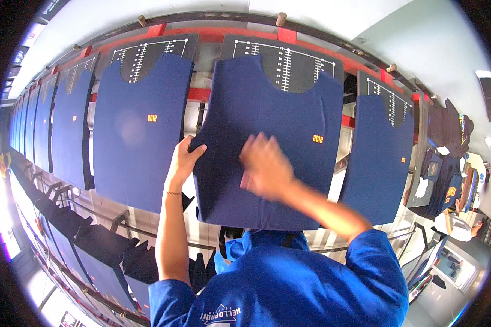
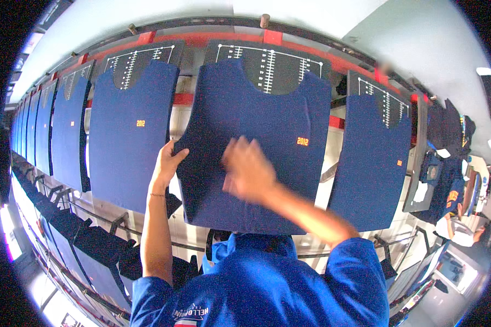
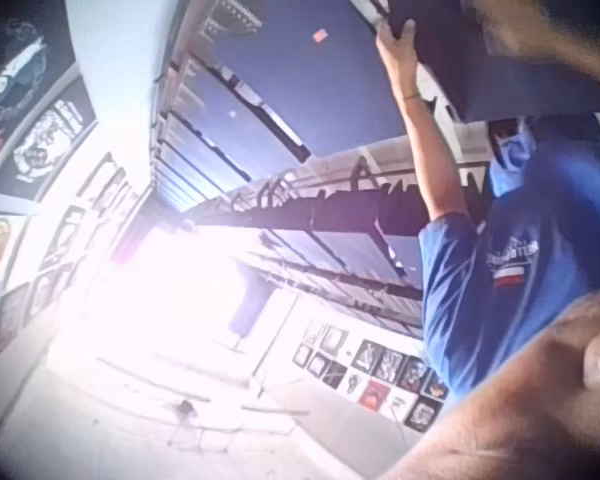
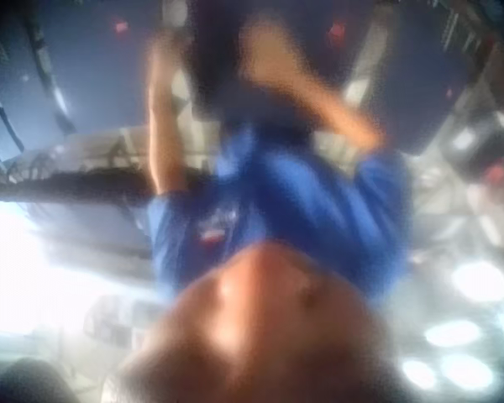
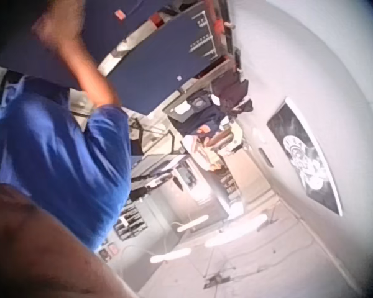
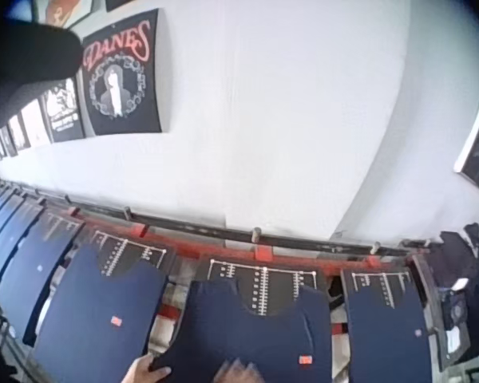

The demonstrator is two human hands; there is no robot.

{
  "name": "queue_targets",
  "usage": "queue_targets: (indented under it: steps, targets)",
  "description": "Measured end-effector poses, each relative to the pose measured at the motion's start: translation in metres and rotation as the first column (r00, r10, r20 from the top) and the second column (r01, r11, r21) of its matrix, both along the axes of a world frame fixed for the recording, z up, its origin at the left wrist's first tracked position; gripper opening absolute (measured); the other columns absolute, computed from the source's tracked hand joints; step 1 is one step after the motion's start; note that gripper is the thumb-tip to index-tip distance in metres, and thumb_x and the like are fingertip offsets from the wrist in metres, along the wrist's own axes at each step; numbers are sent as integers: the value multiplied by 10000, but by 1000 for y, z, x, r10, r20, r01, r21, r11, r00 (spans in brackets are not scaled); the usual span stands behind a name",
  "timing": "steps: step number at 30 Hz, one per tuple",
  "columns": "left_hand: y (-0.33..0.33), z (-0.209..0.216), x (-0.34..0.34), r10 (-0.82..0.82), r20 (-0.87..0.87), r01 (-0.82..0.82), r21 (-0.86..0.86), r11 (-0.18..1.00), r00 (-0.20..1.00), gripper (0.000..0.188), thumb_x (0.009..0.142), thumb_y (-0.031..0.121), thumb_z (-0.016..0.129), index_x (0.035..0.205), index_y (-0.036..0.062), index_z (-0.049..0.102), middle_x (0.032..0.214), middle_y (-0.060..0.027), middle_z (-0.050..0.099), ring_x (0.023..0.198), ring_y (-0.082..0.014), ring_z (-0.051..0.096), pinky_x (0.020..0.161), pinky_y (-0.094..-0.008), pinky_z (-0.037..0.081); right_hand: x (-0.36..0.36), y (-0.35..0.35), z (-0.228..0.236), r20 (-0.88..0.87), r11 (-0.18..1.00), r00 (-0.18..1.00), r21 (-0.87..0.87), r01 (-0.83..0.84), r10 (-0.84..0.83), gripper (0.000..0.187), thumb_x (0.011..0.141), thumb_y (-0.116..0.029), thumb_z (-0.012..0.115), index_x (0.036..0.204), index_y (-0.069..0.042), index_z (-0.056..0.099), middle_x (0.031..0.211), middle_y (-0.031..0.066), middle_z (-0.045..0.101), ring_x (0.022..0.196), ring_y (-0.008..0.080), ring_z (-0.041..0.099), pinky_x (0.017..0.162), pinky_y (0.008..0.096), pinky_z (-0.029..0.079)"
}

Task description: The person uses a heat gun to dry the printed design on a t-shirt and then positions a new t-shirt onto a printing pallet, smoothing the fabric by hand.

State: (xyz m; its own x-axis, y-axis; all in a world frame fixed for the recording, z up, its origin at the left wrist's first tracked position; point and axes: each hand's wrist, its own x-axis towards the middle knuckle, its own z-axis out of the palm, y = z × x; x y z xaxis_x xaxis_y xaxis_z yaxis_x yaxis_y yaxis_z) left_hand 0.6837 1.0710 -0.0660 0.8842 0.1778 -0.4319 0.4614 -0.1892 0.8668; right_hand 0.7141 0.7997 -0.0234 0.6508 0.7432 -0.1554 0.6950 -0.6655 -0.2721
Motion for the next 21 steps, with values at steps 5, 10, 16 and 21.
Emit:
queue_targets:
  steps: [5,10,16,21]
  targets:
    - [-6,5,-15,130,160,-185,403,897,979,132,862,73,674,941,1,595,690,-34,484,624,-122,429,592,-292,393,-86,-8,-59,-126,797,817,346,-495,562,770,836,-616,545,1431,-136,459,1529,115,369,1404,321,358,1157,549,241]
    - [-21,23,-39,180,244,-278,470,838,953,94,880,61,636,948,8,597,804,-64,493,640,-151,444,596,-294,398,196,37,-45,360,993,931,70,-93,62,771,888,-585,504,1393,-5,446,1501,204,380,1419,381,308,1158,548,225]
    - [-41,34,-51,45,283,-225,645,730,958,163,906,86,599,1047,5,606,1065,-146,597,952,-275,584,848,-379,469,126,117,-51,317,944,948,319,-88,-19,717,880,-475,533,1312,94,469,1393,266,467,1357,390,388,1142,516,266]
    - [-74,29,-23,-195,304,-104,743,662,933,425,908,148,607,1288,-17,512,1366,-234,487,1283,-419,439,1087,-484,348,-123,58,-70,-50,806,817,207,-554,575,879,889,-602,474,1504,-10,264,1594,136,219,1493,278,132,1222,460,33]
